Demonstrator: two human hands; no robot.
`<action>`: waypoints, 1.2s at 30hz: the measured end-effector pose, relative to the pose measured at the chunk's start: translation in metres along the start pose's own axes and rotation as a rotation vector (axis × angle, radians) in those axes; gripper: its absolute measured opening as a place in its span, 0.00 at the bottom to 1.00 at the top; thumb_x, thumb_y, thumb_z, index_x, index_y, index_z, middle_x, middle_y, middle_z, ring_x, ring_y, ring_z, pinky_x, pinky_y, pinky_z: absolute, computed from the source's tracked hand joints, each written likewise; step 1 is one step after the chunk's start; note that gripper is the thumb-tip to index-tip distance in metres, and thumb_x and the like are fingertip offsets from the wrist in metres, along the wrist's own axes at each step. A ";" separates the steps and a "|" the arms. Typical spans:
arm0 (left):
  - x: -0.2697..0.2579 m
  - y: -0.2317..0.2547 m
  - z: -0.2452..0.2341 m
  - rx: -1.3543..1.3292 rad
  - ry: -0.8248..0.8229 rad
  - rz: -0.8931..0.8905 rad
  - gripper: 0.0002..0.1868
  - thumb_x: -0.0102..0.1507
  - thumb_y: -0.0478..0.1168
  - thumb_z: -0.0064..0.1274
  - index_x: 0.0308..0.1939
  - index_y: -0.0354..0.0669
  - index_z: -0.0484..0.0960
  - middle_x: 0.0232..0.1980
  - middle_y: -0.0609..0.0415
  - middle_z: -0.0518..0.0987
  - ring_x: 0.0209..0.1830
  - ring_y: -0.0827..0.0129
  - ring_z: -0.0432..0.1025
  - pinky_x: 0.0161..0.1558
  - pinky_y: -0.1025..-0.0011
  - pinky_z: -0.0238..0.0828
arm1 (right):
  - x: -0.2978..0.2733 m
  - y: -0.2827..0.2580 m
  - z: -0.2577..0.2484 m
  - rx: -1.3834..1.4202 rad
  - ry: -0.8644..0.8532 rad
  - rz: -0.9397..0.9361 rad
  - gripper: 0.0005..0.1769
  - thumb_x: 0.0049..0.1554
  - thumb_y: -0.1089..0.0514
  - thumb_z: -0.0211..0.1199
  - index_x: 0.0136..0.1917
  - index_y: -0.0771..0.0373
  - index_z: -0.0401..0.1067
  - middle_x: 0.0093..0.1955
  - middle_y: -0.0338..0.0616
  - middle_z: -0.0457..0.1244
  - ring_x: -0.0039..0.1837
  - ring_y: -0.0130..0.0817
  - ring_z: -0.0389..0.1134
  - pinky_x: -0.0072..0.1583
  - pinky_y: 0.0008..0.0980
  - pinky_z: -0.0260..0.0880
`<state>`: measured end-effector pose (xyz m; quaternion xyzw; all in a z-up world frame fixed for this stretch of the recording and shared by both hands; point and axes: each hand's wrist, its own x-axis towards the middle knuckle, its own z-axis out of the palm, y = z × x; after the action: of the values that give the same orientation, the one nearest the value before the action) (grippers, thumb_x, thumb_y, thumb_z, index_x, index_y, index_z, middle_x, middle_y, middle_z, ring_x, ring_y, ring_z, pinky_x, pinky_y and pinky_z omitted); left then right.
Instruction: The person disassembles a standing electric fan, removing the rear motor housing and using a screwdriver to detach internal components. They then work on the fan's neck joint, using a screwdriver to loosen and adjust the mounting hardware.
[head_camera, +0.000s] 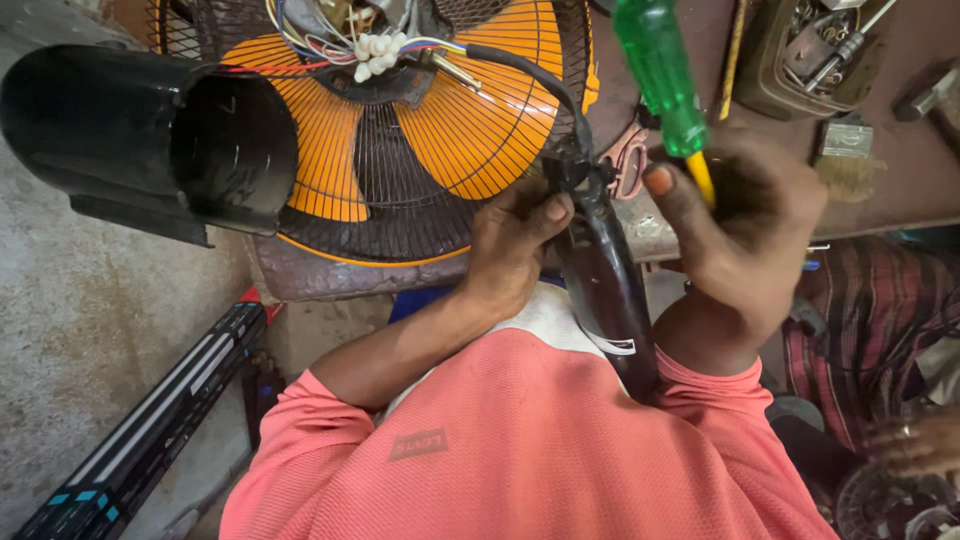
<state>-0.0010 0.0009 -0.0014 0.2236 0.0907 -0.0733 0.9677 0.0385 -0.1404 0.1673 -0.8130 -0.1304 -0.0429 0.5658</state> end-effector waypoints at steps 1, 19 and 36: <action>-0.001 -0.001 -0.001 -0.002 -0.004 0.006 0.18 0.64 0.39 0.68 0.51 0.33 0.80 0.45 0.57 0.79 0.45 0.76 0.71 0.52 0.74 0.70 | 0.001 0.001 0.001 -0.006 -0.017 -0.001 0.09 0.63 0.69 0.70 0.56 0.71 0.73 0.45 0.41 0.67 0.45 0.22 0.66 0.48 0.19 0.64; 0.006 -0.007 -0.015 0.003 0.078 -0.019 0.11 0.64 0.34 0.64 0.49 0.37 0.82 0.42 0.61 0.78 0.44 0.79 0.70 0.51 0.76 0.67 | 0.027 0.005 -0.013 -0.391 -0.535 0.026 0.38 0.40 0.53 0.82 0.63 0.63 0.74 0.57 0.44 0.62 0.51 0.33 0.66 0.49 0.33 0.67; 0.008 0.011 -0.038 0.023 0.139 -0.256 0.14 0.64 0.40 0.60 0.52 0.46 0.76 0.36 0.63 0.75 0.28 0.79 0.65 0.31 0.77 0.60 | 0.028 0.024 -0.015 -0.485 -0.581 0.353 0.45 0.39 0.51 0.84 0.66 0.65 0.70 0.45 0.47 0.70 0.39 0.34 0.62 0.41 0.35 0.64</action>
<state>0.0037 0.0270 -0.0322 0.2257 0.1846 -0.1813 0.9392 0.0730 -0.1577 0.1573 -0.9109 -0.1293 0.2562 0.2964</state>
